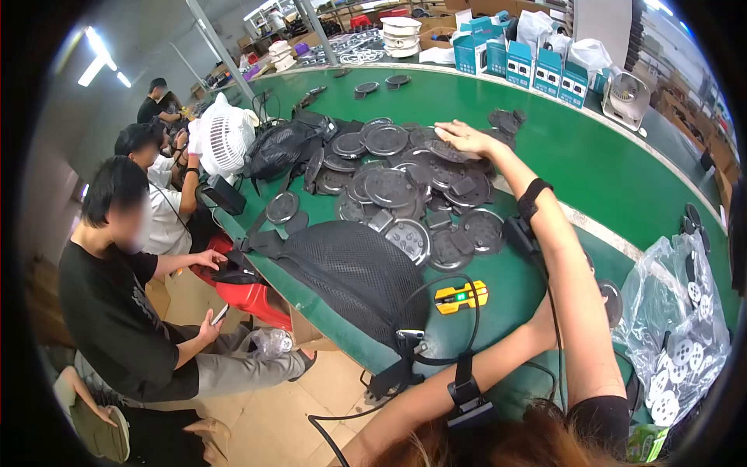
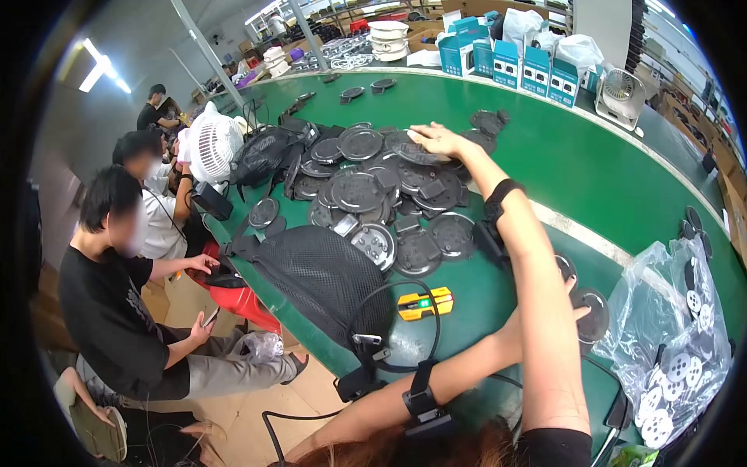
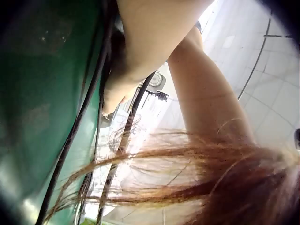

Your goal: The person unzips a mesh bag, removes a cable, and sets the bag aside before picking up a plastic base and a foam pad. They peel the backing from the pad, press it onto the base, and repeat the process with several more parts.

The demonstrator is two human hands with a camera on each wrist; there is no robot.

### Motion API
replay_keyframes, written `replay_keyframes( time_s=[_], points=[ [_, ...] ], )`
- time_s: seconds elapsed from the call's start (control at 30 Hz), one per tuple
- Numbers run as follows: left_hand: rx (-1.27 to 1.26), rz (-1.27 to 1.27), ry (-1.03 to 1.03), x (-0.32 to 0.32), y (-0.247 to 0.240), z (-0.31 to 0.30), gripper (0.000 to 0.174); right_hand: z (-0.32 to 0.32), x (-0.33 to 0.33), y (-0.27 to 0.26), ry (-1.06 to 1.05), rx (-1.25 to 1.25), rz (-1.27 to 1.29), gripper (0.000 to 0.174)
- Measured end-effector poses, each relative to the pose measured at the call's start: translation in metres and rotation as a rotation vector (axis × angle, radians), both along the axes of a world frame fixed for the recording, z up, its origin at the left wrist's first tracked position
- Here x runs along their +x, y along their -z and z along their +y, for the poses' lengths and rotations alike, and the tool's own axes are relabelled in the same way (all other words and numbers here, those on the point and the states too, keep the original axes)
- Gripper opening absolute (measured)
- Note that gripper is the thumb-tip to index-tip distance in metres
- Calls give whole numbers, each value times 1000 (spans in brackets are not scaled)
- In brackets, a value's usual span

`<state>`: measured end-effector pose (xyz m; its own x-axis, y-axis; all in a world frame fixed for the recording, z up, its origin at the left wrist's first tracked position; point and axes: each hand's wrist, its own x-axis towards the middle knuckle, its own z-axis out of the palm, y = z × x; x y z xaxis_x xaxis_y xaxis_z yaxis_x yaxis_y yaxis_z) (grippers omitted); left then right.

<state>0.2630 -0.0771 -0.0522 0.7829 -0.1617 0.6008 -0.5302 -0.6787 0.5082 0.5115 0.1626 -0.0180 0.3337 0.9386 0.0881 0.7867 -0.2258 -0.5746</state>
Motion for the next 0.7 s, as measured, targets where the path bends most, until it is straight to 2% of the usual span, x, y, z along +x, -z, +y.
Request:
replay_keyframes(
  time_s=[0.1, 0.17, 0.23, 0.27, 0.3, 0.37, 0.4, 0.47, 0.5, 0.53, 0.57, 0.6, 0.63, 0.67, 0.7],
  points=[
    [25, 41, 4, -2, 9, -1, 51, 9, -7, 3, -111, 149, 319, 50],
    [36, 50, -7, -1, 12, -3, 49, 3, -22, -4, -158, 151, 359, 45],
    [95, -103, -86, 0, 8, -4, 52, -7, -39, -9, -187, 158, 402, 40],
    [-271, 287, 126, 2, 1, -2, 59, -13, -47, -12, -185, 143, 370, 39],
    [-273, 291, 135, -1, -8, 1, 59, -18, -50, -13, -182, 128, 335, 39],
    [172, 256, 45, -6, -18, 4, 50, -23, -46, -3, -185, 165, 403, 39],
    [174, 256, 62, -7, -21, 6, 50, -30, -50, -7, -167, 158, 380, 39],
    [252, 148, -35, -7, -23, 4, 49, -38, -55, -12, -120, 118, 303, 40],
    [249, 144, -1, -3, -14, 5, 49, -36, -49, -5, -133, 116, 339, 41],
    [-132, 228, 136, 3, 2, 5, 49, -42, -54, -6, -179, 135, 337, 44],
    [-508, 332, 300, 8, 8, -6, 50, -56, -67, -26, -196, 125, 87, 49],
    [-75, 325, 146, 2, -11, -6, 52, -66, -72, -34, -123, -13, -192, 53],
    [345, 263, 0, -6, -32, 5, 54, -95, -102, -67, 44, -114, -408, 54],
    [244, 204, 96, -2, -33, 5, 59, -113, -106, -74, 52, -22, -538, 56],
    [318, 472, 149, 2, -41, 4, 62, -138, -115, -91, 55, 15, -513, 57]
  ],
)
